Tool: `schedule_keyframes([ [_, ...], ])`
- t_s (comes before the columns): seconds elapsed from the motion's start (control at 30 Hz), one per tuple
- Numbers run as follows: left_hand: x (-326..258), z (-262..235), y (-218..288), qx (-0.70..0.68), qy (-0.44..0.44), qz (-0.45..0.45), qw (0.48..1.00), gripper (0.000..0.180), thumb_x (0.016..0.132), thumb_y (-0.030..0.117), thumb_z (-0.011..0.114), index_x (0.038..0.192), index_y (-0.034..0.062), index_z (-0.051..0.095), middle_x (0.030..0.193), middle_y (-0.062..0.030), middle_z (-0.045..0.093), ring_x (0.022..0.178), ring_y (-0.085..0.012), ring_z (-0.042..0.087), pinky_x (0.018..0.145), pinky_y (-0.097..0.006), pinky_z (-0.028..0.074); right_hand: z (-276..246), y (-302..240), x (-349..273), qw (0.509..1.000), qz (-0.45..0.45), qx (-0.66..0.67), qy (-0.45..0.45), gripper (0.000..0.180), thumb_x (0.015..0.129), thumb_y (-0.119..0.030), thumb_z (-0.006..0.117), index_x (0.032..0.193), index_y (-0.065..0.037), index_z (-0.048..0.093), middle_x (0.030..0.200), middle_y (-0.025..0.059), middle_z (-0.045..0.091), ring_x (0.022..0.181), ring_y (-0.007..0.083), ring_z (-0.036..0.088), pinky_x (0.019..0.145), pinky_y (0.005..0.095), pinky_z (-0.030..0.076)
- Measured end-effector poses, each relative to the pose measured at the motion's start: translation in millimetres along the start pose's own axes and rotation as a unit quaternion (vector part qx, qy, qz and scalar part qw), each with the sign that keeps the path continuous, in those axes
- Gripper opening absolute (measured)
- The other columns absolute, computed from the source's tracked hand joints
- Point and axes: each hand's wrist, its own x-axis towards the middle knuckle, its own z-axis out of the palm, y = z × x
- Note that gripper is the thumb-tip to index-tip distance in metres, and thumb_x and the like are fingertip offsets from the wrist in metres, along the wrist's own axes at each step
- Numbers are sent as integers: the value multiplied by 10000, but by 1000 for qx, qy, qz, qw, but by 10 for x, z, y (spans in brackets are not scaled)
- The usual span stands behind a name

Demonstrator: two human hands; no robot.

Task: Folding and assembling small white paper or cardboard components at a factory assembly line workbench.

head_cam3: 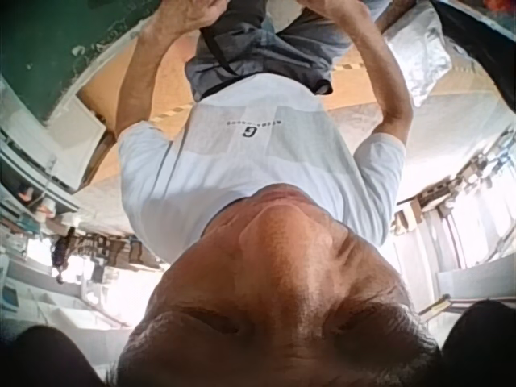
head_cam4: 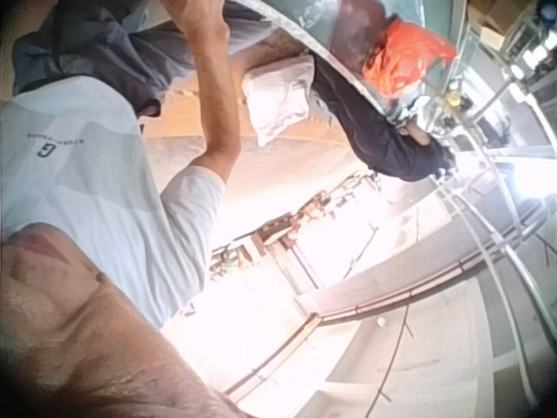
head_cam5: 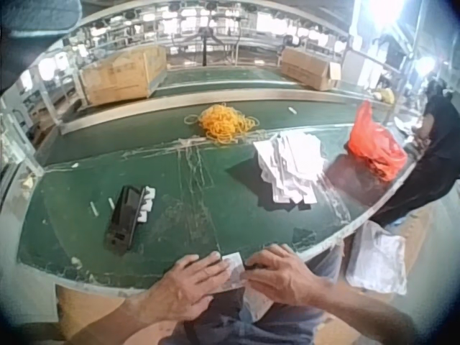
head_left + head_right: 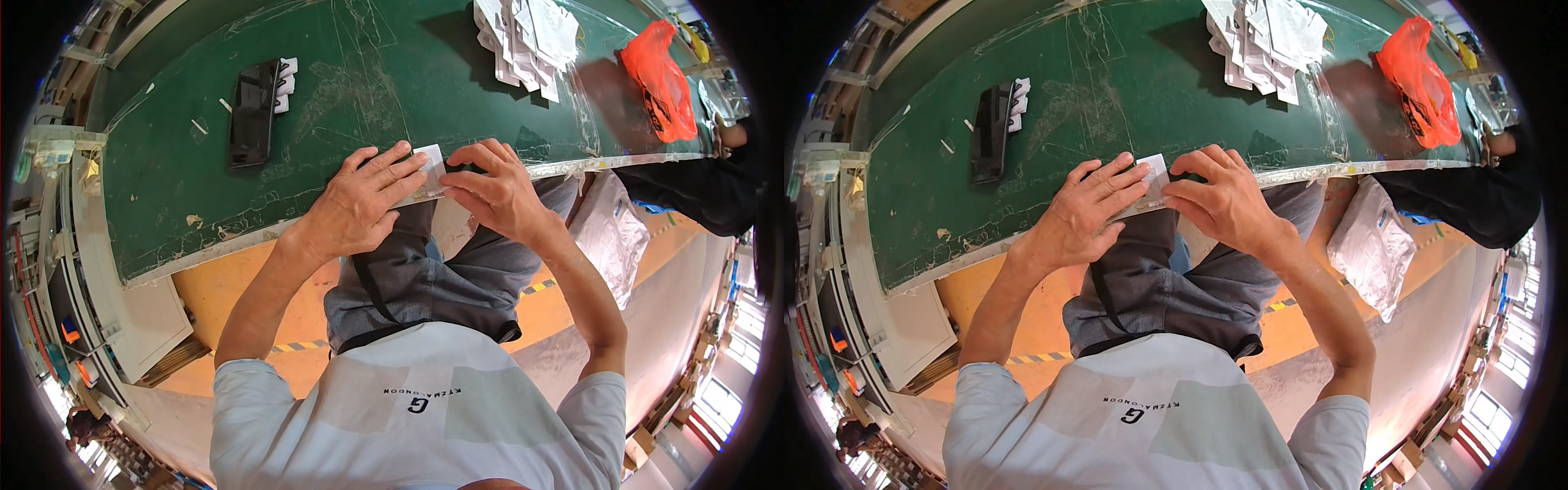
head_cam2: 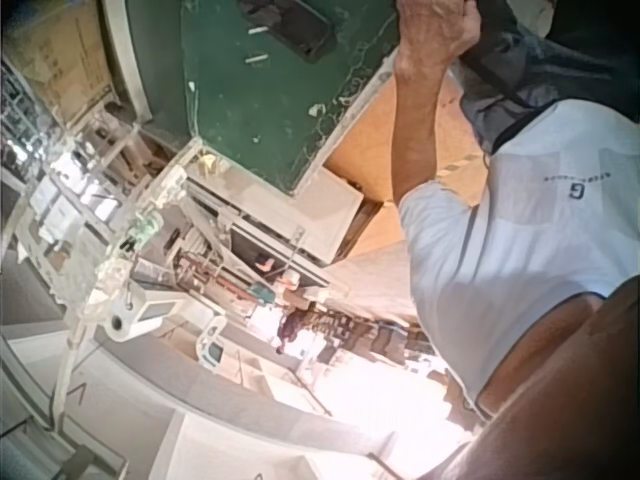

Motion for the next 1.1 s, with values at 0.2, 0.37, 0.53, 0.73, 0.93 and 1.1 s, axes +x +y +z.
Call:
schedule_keyframes([
  [0.2,-135,-79,-21,43,37,-16,998,612,746,31,718,1353,92,666,1553,-112,536,1475,-335,458,1149,-516,383,99,-56,192,996,44,75,20,132,824,-114,791,933,-83,725,1023,67,633,964,296,598,826,421,474],
  [0.37,27,390,-68,18,211,90,973,379,778,145,664,1149,161,746,1339,-89,652,1270,-325,579,989,-467,471,36,-96,62,996,74,43,-7,179,784,-108,765,901,-23,660,963,145,614,915,366,584,830,453,462],
  [0.53,-83,512,-155,63,189,103,975,443,692,181,721,1134,167,725,1367,-70,649,1306,-290,540,1054,-493,422,160,-97,8,997,50,54,-2,115,838,-83,722,915,-45,645,984,143,577,954,361,549,835,454,431],
  [0.73,84,599,-272,65,164,138,975,355,712,258,697,1053,160,721,1386,-102,647,1319,-350,544,1041,-555,428,288,242,-131,999,-37,21,26,200,915,-189,689,949,-14,600,1010,178,551,975,402,545,883,532,430],
  [0.93,204,677,-400,91,141,145,975,326,748,272,680,1047,147,717,1348,-109,672,1305,-346,553,1007,-601,426,164,56,-14,994,-90,3,59,285,998,-354,712,979,-71,751,1023,163,679,917,384,634,805,516,504],
  [1.1,196,663,-404,76,142,139,977,366,753,289,688,1094,162,730,1347,-96,676,1317,-331,553,1016,-610,418,120,-5,14,990,-128,-9,67,288,1005,-353,707,981,-68,750,1024,166,680,906,381,642,785,501,517],
])
